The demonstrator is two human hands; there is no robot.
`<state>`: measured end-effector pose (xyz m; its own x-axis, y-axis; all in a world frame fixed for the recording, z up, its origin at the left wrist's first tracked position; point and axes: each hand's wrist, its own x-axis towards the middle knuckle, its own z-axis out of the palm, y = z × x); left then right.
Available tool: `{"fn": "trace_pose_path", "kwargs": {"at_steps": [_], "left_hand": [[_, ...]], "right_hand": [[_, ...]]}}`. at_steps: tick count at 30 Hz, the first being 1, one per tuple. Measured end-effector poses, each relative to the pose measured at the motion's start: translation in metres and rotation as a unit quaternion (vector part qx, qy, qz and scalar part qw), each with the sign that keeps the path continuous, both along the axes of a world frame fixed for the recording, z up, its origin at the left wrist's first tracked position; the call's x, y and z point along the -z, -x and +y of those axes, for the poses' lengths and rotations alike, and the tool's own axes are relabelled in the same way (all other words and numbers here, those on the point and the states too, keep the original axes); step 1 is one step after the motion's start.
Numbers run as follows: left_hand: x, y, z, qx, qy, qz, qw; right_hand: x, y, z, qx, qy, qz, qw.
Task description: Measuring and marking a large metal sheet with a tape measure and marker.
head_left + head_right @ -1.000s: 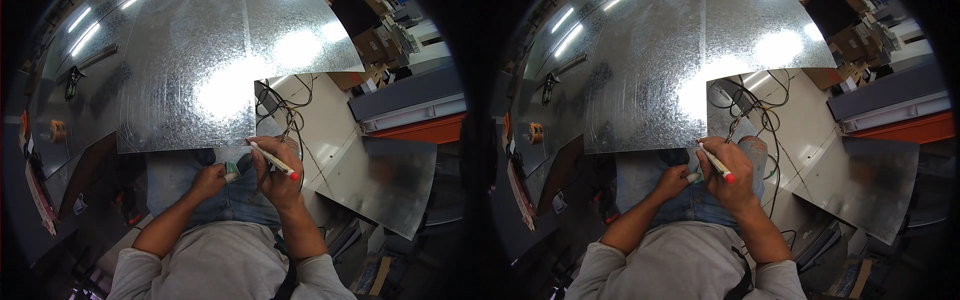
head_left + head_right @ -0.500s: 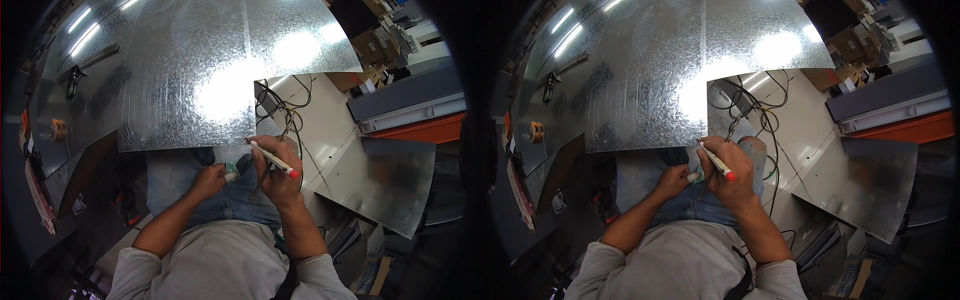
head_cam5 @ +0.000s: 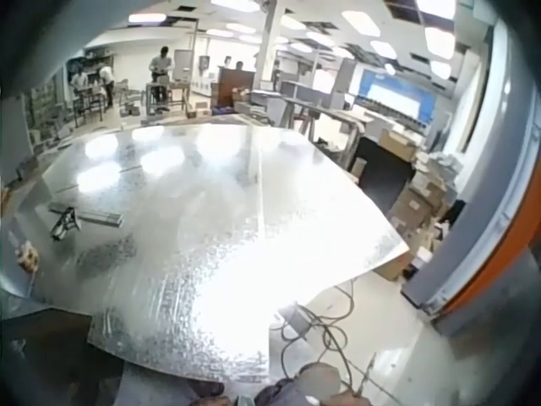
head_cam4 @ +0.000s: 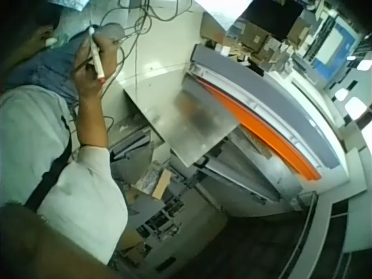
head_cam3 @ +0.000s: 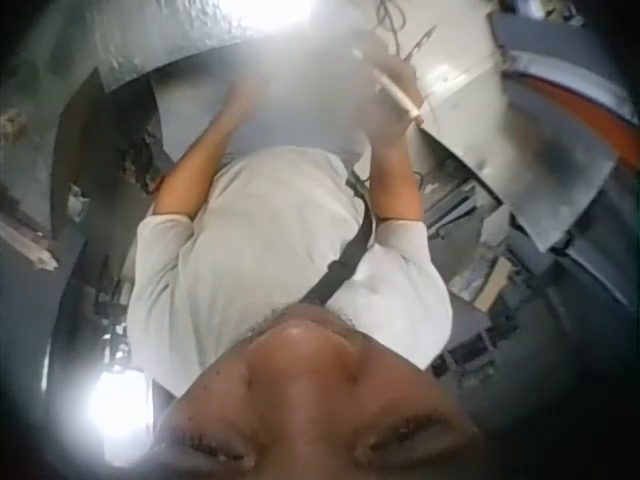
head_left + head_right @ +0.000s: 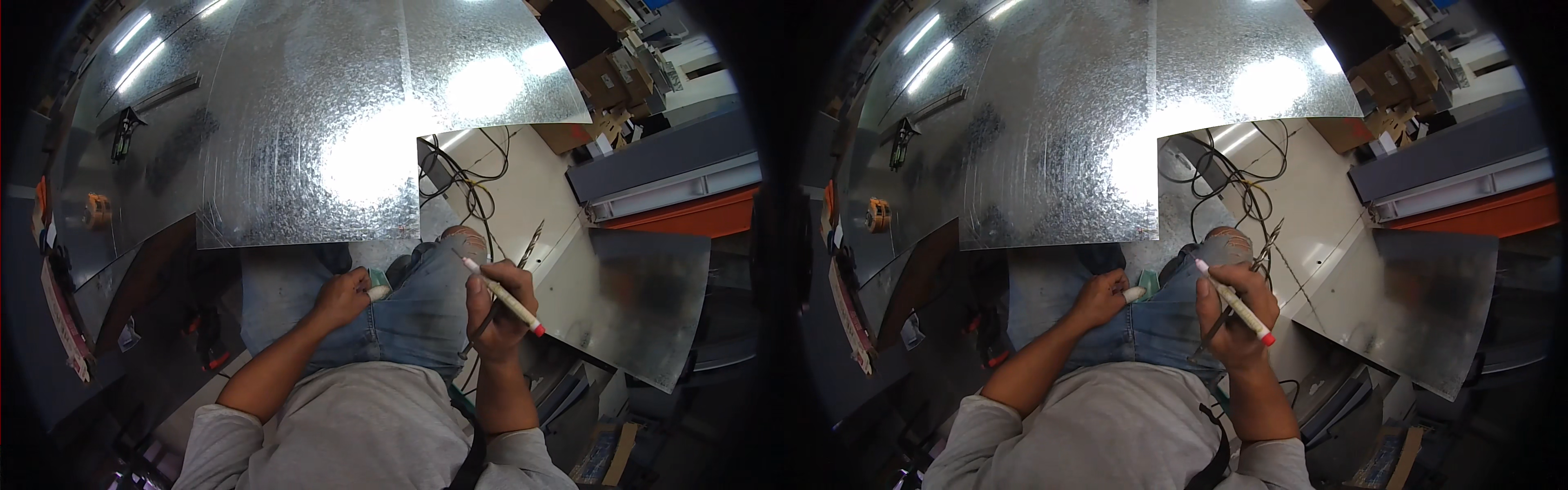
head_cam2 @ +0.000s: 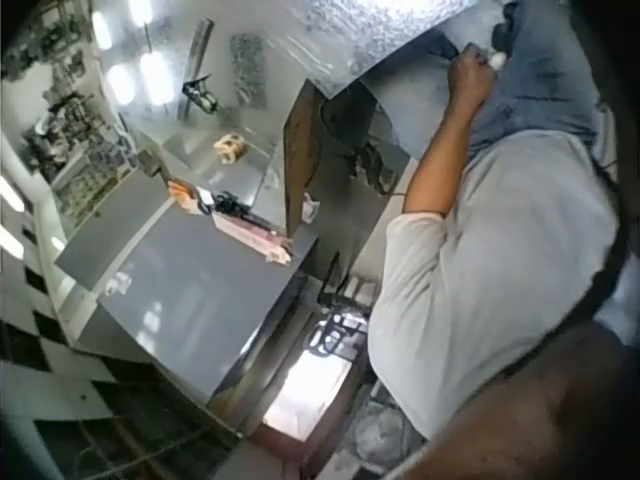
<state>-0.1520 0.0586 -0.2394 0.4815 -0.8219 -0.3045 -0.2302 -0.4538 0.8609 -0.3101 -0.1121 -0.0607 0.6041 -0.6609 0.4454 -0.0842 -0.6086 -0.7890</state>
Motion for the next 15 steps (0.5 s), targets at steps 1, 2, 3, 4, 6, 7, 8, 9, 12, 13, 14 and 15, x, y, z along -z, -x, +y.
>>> {"fn": "trace_pose_path", "kwargs": {"at_steps": [1, 2, 3, 4, 6, 7, 8, 9, 12, 13, 14, 15], "left_hand": [[0.000, 0.000, 0.001, 0.000, -0.001, -0.007, 1.000], [-0.001, 0.000, 0.002, -0.004, -0.003, -0.009, 1.000], [-0.001, 0.001, 0.002, -0.008, -0.004, -0.007, 1.000], [-0.003, 0.000, 0.002, -0.015, -0.006, -0.007, 1.000], [0.002, 0.000, 0.003, -0.005, -0.005, -0.004, 1.000], [0.006, 0.000, 0.004, 0.012, 0.000, 0.001, 1.000], [0.009, 0.001, 0.003, -0.002, -0.004, -0.004, 1.000], [0.012, 0.003, 0.000, 0.010, 0.007, -0.010, 1.000], [0.030, 0.003, 0.001, 0.028, -0.001, 0.003, 1.000], [0.032, 0.005, -0.001, 0.054, -0.012, 0.030, 0.998], [0.031, 0.007, 0.000, 0.044, -0.011, 0.028, 0.999], [0.030, 0.011, 0.001, 0.053, 0.060, -0.013, 0.997]], "right_hand": [[0.000, 0.005, 0.002, -0.008, 0.008, 0.024, 1.000], [0.000, 0.005, 0.005, -0.012, 0.006, 0.023, 1.000], [-0.001, 0.004, 0.008, -0.044, 0.005, 0.017, 0.999], [-0.002, 0.001, 0.012, -0.080, 0.004, 0.009, 0.997], [-0.007, -0.004, 0.022, -0.115, -0.022, 0.000, 0.993], [-0.008, -0.010, 0.026, -0.147, 0.001, -0.009, 0.989], [-0.009, -0.018, 0.032, -0.179, 0.026, -0.018, 0.983], [-0.011, -0.026, 0.039, -0.199, 0.029, -0.028, 0.979], [-0.014, -0.055, 0.061, -0.256, 0.011, -0.045, 0.966], [-0.017, -0.064, 0.067, -0.263, 0.011, -0.046, 0.964], [-0.018, -0.074, 0.072, -0.273, 0.012, -0.047, 0.961], [-0.019, -0.084, 0.077, -0.284, 0.038, -0.043, 0.957]]}}
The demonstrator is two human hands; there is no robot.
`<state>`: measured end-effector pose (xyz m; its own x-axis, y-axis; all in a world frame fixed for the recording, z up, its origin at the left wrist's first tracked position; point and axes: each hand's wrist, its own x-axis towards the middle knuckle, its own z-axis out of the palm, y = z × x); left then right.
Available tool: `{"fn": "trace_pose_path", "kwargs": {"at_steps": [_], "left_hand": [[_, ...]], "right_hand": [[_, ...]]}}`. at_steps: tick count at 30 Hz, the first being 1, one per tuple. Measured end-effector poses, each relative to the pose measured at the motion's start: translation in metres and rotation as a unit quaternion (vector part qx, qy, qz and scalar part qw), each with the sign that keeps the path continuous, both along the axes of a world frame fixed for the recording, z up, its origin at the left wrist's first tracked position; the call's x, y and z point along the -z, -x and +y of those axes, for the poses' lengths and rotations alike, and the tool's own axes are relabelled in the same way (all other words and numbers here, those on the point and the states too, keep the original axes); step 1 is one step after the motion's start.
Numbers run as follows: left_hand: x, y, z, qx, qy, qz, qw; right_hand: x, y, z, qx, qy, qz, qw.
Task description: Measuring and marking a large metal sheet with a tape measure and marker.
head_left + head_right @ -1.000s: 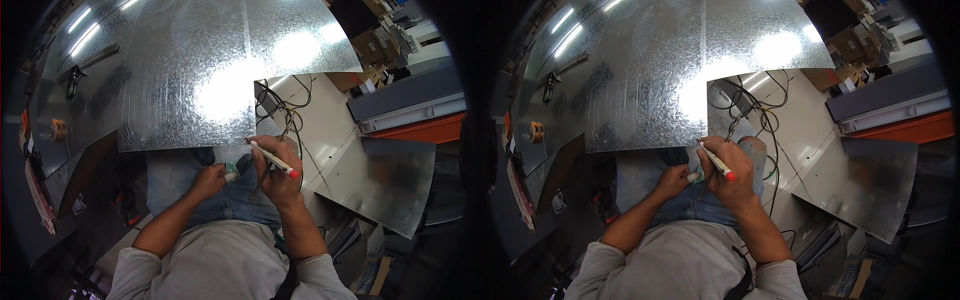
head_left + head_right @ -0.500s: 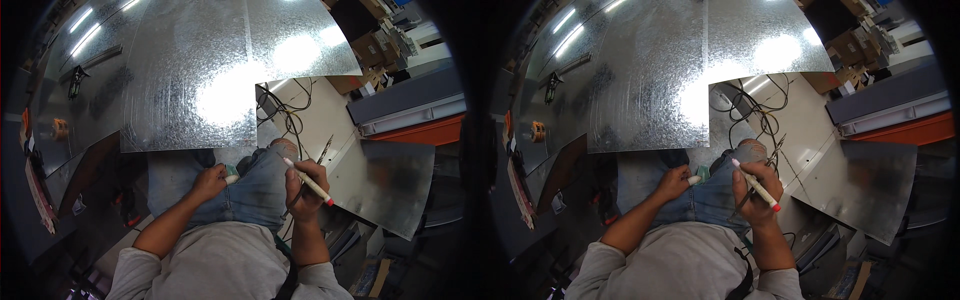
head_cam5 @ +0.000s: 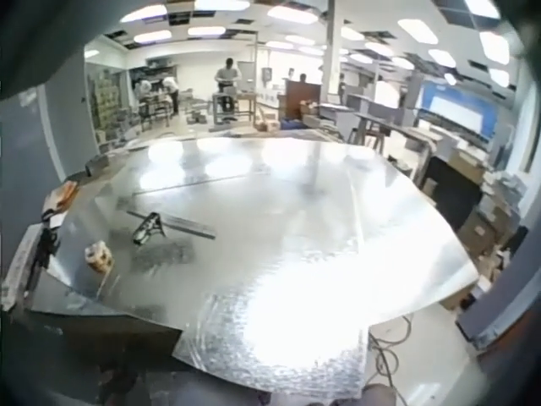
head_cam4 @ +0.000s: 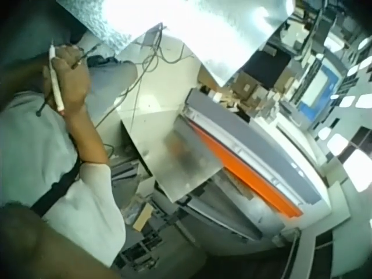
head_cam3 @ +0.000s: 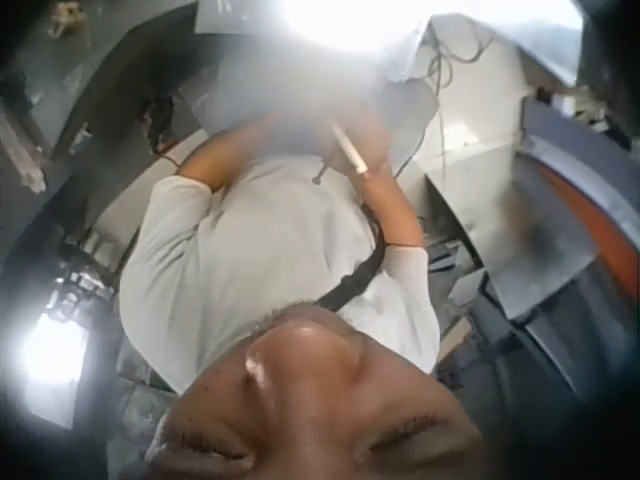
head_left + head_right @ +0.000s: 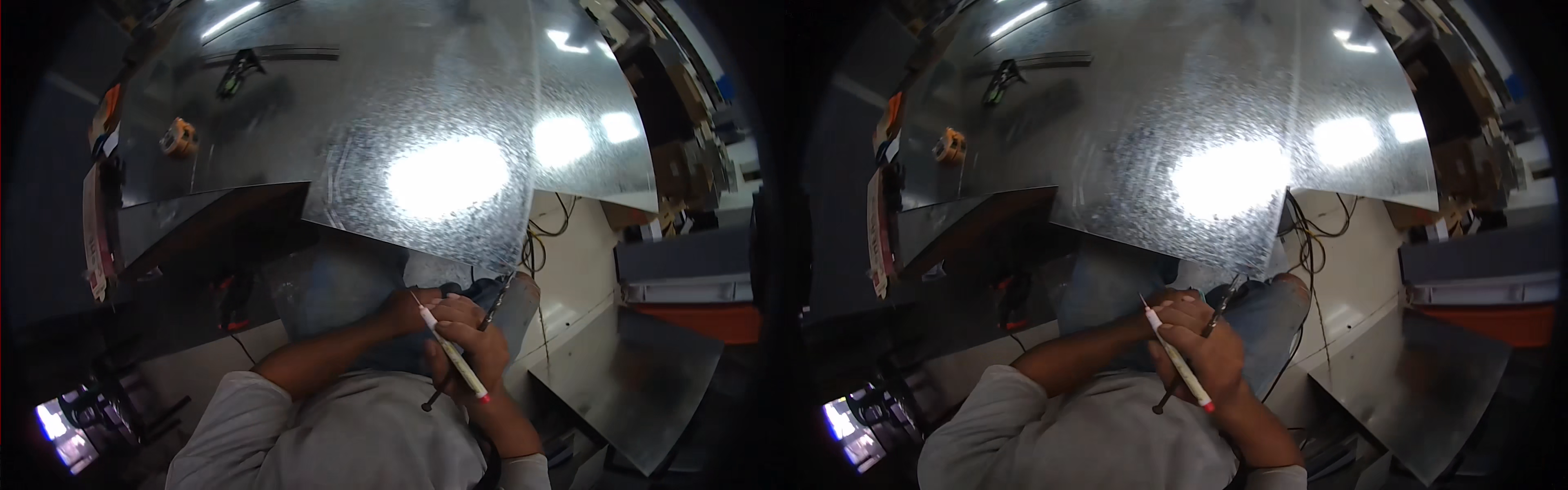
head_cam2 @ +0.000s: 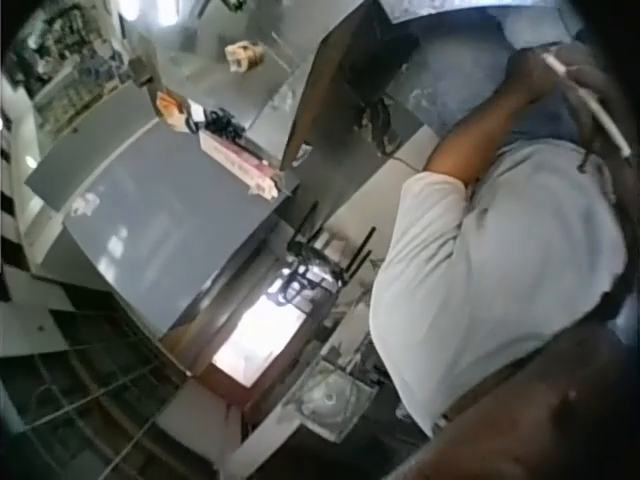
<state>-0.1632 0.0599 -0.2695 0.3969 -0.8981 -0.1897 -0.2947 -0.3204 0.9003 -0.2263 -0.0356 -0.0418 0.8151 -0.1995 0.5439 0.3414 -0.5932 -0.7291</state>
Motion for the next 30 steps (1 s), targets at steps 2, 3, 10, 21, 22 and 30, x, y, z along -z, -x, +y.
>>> {"fn": "trace_pose_path", "kwargs": {"at_steps": [2, 3, 10, 21, 22, 30], "left_hand": [[0.002, 0.000, 0.008, 0.011, 0.134, -0.076, 0.988], [0.007, -0.005, 0.016, 0.000, 0.133, -0.076, 0.988], [0.009, -0.033, 0.018, -0.033, 0.163, -0.059, 0.984], [0.016, -0.060, 0.013, -0.030, 0.196, -0.027, 0.980], [0.017, -0.062, 0.012, -0.028, 0.198, -0.023, 0.979], [0.020, -0.059, 0.011, 0.012, 0.205, 0.011, 0.979]], "right_hand": [[0.005, -0.019, 0.008, -0.030, 0.027, 0.003, 0.999], [0.007, -0.028, 0.012, -0.041, 0.026, 0.005, 0.999], [0.010, -0.067, 0.032, -0.035, 0.073, 0.040, 0.996], [0.012, -0.112, 0.050, -0.031, 0.105, 0.056, 0.992], [0.012, -0.113, 0.051, -0.029, 0.107, 0.060, 0.992], [0.011, -0.108, 0.050, -0.006, 0.134, 0.095, 0.986]]}}
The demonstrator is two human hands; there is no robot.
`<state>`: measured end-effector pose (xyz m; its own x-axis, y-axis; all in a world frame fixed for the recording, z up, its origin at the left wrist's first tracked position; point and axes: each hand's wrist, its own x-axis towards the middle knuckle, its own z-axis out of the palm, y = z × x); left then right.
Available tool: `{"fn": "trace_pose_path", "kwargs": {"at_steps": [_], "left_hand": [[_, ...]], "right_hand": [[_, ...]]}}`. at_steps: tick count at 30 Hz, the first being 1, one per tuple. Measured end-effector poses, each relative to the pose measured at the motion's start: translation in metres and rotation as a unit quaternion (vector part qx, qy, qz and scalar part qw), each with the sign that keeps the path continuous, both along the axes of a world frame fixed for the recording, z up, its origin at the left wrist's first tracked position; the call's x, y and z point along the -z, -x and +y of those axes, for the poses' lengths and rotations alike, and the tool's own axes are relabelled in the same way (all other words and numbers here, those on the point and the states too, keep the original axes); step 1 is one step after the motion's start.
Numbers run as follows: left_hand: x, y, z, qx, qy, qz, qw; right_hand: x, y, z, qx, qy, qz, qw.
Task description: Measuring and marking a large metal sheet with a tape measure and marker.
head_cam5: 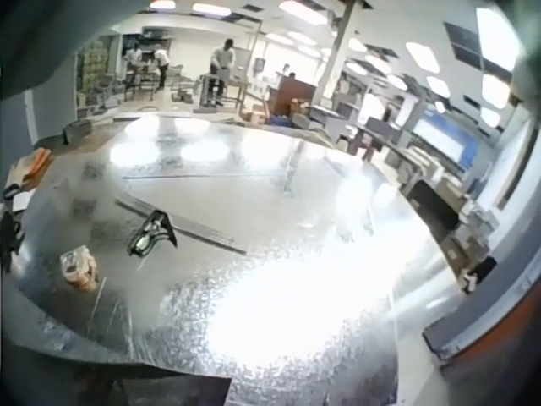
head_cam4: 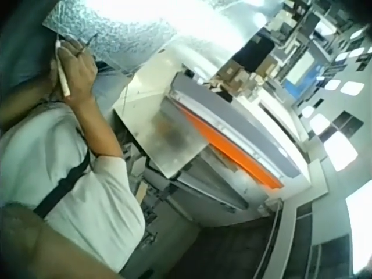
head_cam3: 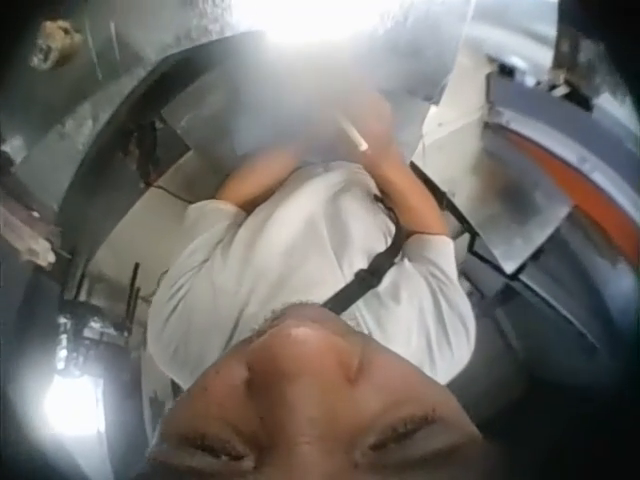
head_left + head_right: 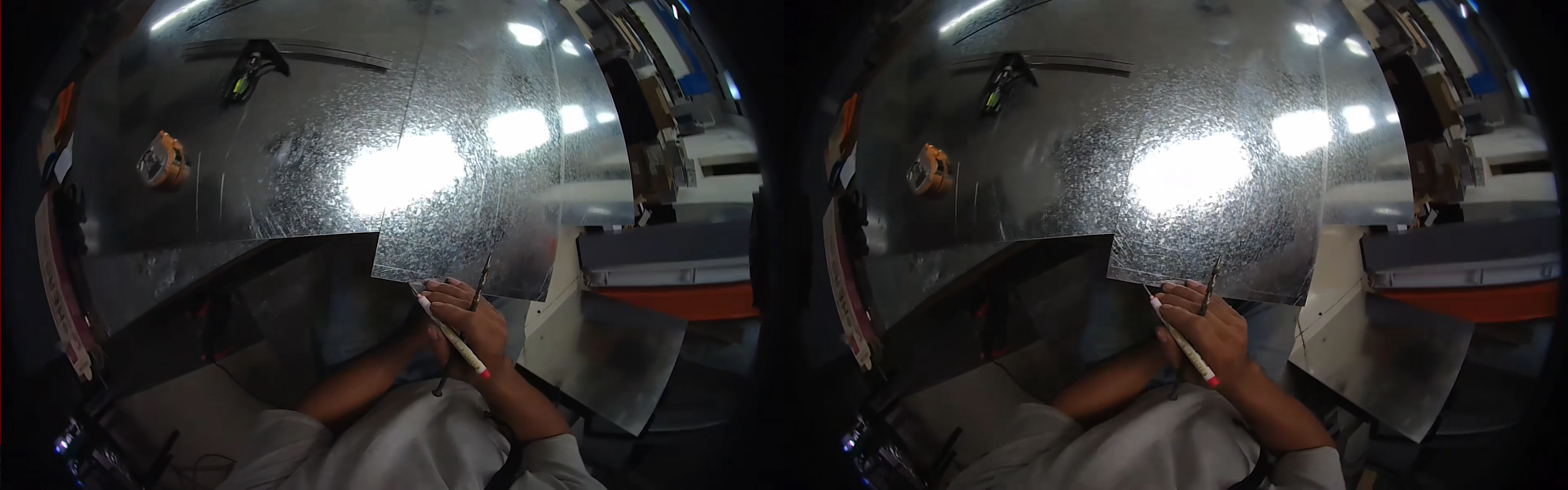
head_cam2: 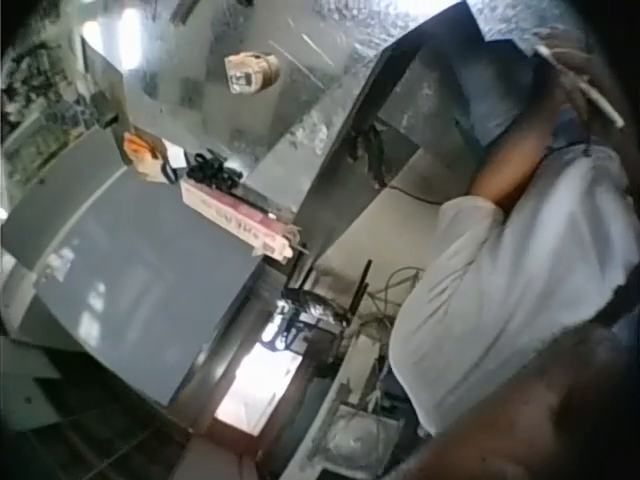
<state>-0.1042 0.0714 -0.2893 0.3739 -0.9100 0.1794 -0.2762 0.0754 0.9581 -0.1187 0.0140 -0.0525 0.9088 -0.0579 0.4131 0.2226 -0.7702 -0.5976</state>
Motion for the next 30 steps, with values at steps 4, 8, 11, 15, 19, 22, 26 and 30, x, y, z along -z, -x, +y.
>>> {"fn": "trace_pose_path", "kwargs": {"at_steps": [4, 8, 11, 15, 19, 22, 26, 30], "left_hand": [[0.004, 0.002, 0.007, 0.044, -0.006, 0.003, 0.999], [0.006, 0.014, 0.017, 0.091, -0.015, 0.009, 0.996], [0.006, 0.027, 0.023, 0.120, -0.022, 0.019, 0.992], [0.006, 0.046, 0.032, 0.140, -0.033, 0.034, 0.989], [0.008, 0.051, 0.037, 0.141, -0.042, 0.041, 0.988], [0.010, 0.050, 0.038, 0.134, -0.047, 0.041, 0.989], [0.011, 0.048, 0.035, 0.126, -0.053, 0.040, 0.990], [0.012, 0.046, 0.033, 0.122, -0.058, 0.040, 0.990]], "right_hand": [[0.001, 0.001, 0.000, 0.001, 0.002, 0.004, 1.000], [0.003, 0.003, -0.002, 0.013, -0.005, 0.001, 1.000], [0.003, 0.000, -0.002, 0.025, -0.017, -0.010, 1.000], [0.006, 0.000, 0.001, 0.036, -0.023, -0.022, 0.999], [0.006, 0.001, 0.004, 0.044, -0.025, -0.020, 0.999], [0.006, 0.001, 0.005, 0.051, -0.021, -0.021, 0.998], [0.006, 0.002, 0.005, 0.051, -0.024, -0.019, 0.998], [0.006, 0.003, 0.006, 0.053, -0.023, -0.014, 0.998]]}}
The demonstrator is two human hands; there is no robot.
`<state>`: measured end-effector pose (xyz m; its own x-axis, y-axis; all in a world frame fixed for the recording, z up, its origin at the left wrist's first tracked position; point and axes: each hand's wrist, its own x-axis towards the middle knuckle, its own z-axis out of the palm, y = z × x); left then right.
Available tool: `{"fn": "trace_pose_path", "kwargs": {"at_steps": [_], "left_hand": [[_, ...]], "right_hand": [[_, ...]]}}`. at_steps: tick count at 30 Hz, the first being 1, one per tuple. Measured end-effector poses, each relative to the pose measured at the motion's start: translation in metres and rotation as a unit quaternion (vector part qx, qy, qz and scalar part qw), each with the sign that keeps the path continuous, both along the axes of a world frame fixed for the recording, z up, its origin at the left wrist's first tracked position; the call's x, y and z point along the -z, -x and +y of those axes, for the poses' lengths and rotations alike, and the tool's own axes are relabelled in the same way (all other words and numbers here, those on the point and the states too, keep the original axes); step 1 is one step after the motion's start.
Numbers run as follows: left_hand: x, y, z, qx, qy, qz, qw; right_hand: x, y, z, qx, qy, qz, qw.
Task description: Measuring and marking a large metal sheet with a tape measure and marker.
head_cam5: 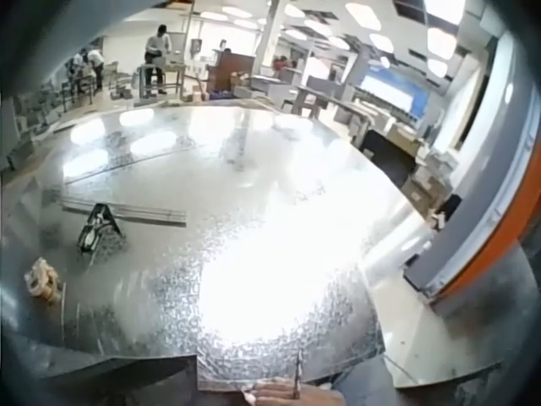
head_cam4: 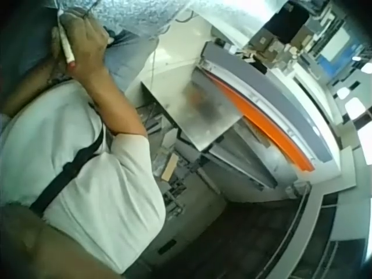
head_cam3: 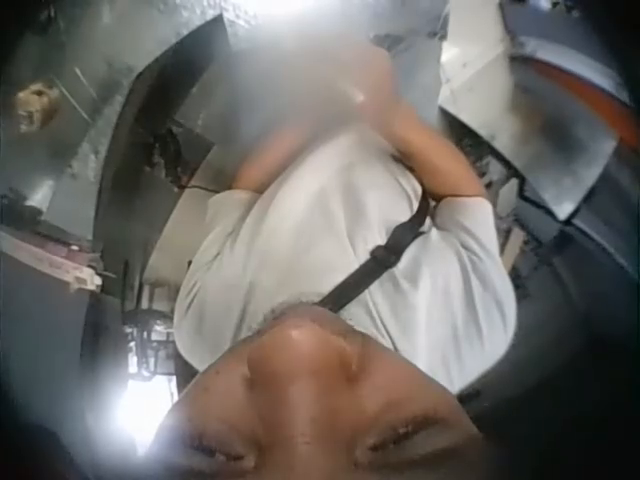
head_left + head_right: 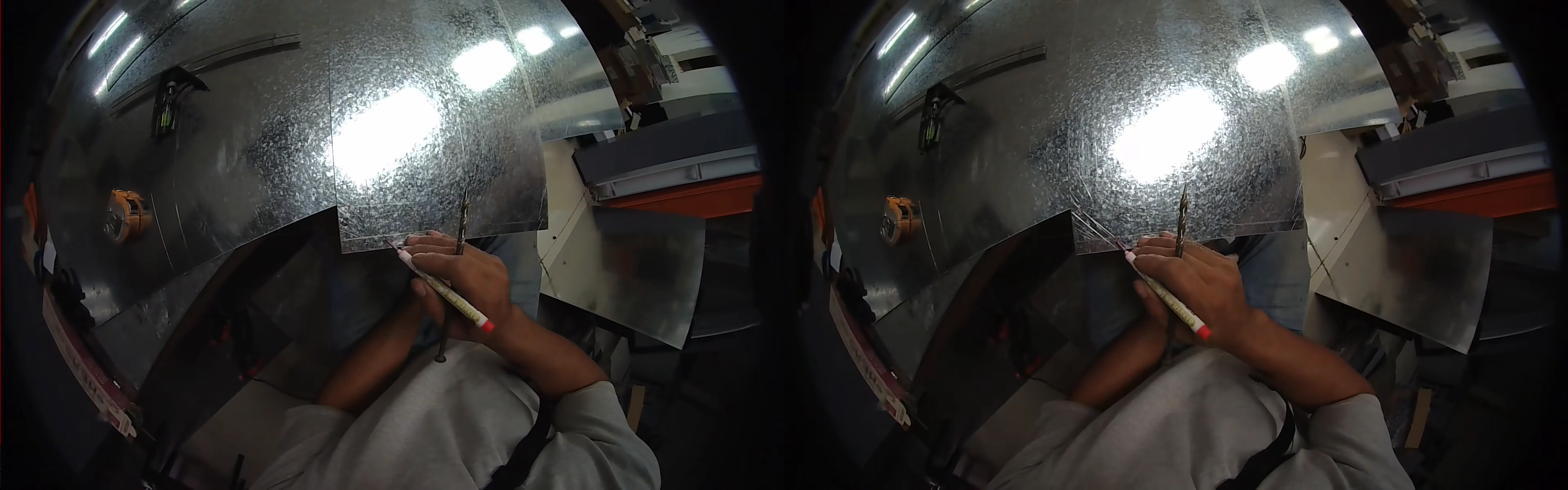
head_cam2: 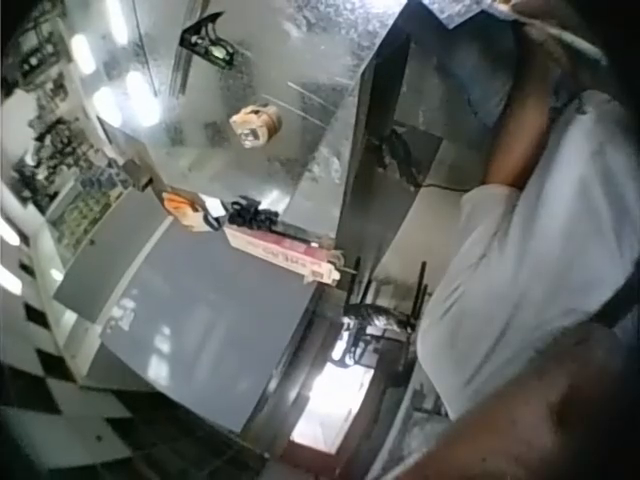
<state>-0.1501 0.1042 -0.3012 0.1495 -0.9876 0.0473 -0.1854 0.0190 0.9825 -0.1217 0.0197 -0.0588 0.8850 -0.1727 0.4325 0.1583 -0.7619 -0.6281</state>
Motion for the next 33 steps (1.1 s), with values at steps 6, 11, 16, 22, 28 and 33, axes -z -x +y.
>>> {"fn": "trace_pose_path", "kwargs": {"at_steps": [6, 11, 16, 22, 28, 33], "left_hand": [[0.001, -0.003, -0.005, -0.006, -0.007, 0.001, 1.000], [0.003, -0.003, -0.006, -0.014, -0.015, 0.004, 1.000], [0.004, -0.003, -0.009, -0.019, -0.022, 0.006, 1.000], [0.006, -0.004, -0.012, -0.026, -0.030, 0.008, 0.999], [0.008, -0.006, -0.016, -0.033, -0.038, 0.008, 0.999], [0.010, -0.006, -0.020, -0.038, -0.044, 0.011, 0.998]], "right_hand": [[0.000, 0.000, -0.001, -0.004, -0.005, -0.001, 1.000], [0.001, -0.001, -0.001, -0.003, -0.012, -0.010, 1.000], [-0.002, -0.001, 0.000, -0.003, -0.007, -0.004, 1.000], [0.000, 0.002, 0.000, 0.007, -0.008, 0.005, 1.000], [0.000, -0.001, 0.000, 0.012, 0.003, -0.010, 1.000], [-0.001, -0.003, 0.002, 0.015, 0.001, -0.022, 1.000]]}}
